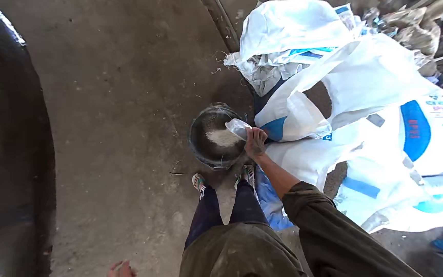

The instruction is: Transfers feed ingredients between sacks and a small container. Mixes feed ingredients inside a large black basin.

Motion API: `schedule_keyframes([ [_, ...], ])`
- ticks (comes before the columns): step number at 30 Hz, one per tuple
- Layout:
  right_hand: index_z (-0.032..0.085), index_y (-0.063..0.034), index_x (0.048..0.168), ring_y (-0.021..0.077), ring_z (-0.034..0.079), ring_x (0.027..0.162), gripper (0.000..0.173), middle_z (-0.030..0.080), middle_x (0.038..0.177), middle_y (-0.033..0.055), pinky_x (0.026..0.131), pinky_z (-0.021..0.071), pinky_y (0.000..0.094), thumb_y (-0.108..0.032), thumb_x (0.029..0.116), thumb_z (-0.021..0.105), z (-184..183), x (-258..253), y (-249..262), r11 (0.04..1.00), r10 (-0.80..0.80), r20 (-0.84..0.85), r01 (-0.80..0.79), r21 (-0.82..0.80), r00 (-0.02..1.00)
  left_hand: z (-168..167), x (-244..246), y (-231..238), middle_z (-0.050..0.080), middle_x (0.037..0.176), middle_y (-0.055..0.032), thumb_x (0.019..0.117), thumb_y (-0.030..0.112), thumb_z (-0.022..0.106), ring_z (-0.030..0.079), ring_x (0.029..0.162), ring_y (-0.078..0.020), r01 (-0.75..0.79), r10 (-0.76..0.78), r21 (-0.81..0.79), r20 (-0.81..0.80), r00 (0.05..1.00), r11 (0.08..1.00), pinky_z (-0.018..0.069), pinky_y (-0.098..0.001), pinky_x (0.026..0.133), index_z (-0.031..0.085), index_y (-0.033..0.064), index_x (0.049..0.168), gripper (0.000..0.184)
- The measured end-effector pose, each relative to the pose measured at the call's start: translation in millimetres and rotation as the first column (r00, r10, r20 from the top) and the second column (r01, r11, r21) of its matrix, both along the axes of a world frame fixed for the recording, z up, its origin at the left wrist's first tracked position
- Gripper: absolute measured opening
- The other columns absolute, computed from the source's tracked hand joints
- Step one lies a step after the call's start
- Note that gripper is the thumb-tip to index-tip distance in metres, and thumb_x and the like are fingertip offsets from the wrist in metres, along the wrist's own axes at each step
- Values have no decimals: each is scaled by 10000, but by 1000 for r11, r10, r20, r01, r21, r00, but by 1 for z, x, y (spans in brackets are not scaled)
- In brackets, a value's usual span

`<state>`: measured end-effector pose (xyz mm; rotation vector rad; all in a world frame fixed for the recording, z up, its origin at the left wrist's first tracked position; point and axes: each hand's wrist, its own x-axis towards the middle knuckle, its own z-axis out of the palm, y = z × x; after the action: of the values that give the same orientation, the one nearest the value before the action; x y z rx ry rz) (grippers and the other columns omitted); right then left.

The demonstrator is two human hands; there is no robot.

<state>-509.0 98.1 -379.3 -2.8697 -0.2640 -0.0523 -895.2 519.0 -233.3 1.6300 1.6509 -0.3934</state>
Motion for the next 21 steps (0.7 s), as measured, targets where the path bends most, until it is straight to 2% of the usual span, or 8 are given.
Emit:
schedule_keyframes([
  [3,637,-34,1292,500,580,1106,533,617,1155,278,922,438,643,21,764,687,21,-9,-10,995,57,214,-74,73,975,12,69,-18,534,776,-11,1075,182,437,557,571,-19,251,-236,-39,235,943,967,535,-229,591,352,-105,1361,414],
  [5,648,-14,1246,492,579,1088,519,611,1138,271,909,450,625,16,728,683,61,-18,-26,983,14,331,-74,169,943,18,126,-45,549,877,-26,1043,219,449,564,664,-24,470,-405,-110,361,840,876,531,-237,664,409,-99,1328,428],
  [8,599,24,1238,418,589,1136,488,597,1187,259,975,486,540,-24,754,631,164,-54,-77,957,-130,378,16,291,917,25,212,-111,582,948,-6,1002,372,485,588,782,-28,760,-579,-191,541,609,621,531,-253,751,496,-35,1288,498],
  [10,580,37,1275,330,641,1109,461,608,1233,247,926,561,431,-20,819,606,247,-94,-130,946,-253,328,163,279,910,27,251,-165,623,920,11,997,516,477,620,785,-30,892,-647,-177,632,427,416,553,-252,750,546,-16,1276,604],
  [13,576,64,1321,357,669,1083,464,619,1259,263,875,581,498,33,859,557,308,-151,-221,870,-490,155,473,139,858,32,294,-259,653,1054,-72,1000,537,474,631,918,-110,961,-681,-239,681,270,142,553,-337,832,493,-26,1397,689],
  [15,529,53,1400,444,623,1159,512,561,1338,302,925,542,595,63,891,579,284,-167,-275,732,-669,-121,678,59,733,36,307,-337,643,1160,-122,969,534,514,629,1015,-181,945,-694,-322,668,268,55,545,-404,872,435,-20,1449,736],
  [17,507,11,1445,483,566,1246,568,518,1399,312,1001,503,627,32,895,650,213,-166,-328,616,-752,-314,788,-18,580,36,310,-410,631,1247,-164,942,568,576,633,1108,-247,935,-737,-355,633,237,-4,544,-461,926,407,-10,1478,807],
  [21,499,-7,1467,486,511,1311,533,523,1417,292,1031,451,655,-67,951,620,65,-149,-400,613,-771,-238,790,-28,590,18,315,-507,647,1176,-191,936,597,638,644,1071,-313,931,-905,-363,408,117,-44,522,-540,938,470,-2,1408,782],
])
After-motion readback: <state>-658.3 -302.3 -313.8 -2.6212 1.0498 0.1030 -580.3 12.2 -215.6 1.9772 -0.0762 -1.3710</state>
